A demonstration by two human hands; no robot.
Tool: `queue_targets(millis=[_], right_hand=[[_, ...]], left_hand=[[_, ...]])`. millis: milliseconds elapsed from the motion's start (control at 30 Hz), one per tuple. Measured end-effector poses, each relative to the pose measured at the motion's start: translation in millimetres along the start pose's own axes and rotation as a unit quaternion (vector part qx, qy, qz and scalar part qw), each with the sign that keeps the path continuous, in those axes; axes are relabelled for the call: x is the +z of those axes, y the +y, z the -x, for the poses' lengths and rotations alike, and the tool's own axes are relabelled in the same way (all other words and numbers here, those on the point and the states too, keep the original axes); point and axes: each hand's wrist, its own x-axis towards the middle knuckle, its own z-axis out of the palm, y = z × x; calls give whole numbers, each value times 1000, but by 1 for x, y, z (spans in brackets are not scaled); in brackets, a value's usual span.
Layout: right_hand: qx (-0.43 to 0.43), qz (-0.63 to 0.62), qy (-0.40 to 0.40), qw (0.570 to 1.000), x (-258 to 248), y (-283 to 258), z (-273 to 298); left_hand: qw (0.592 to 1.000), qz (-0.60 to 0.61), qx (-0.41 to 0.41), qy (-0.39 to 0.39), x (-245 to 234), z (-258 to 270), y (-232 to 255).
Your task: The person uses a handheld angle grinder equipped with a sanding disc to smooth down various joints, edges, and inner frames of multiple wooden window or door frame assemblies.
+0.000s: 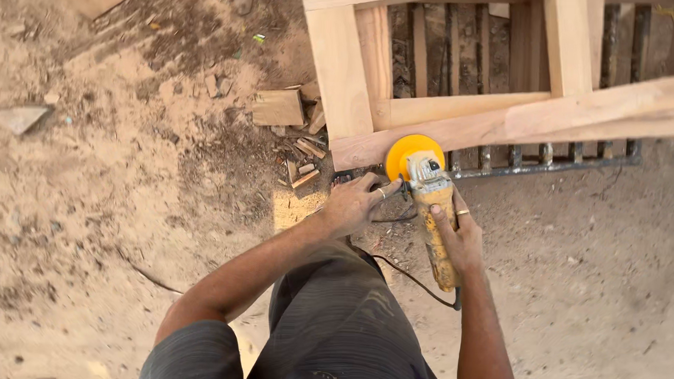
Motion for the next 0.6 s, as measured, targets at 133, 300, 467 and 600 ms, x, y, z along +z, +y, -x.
queue_targets(millis=[133,300,467,600], right_hand=[[49,34,-127,990,4,-16,-33],[-99,100,-230,963,24,-49,-69],[11,113,-272,956,47,-69,-79],[-133,107,-275,946,36,-58,-78]], left_hand=[[992,-23,-121,28,10,32,7],[963,4,-235,130,10,59,8],[937,-93,-247,229,3,63,8],[918,-113,-314,212,12,59,29]])
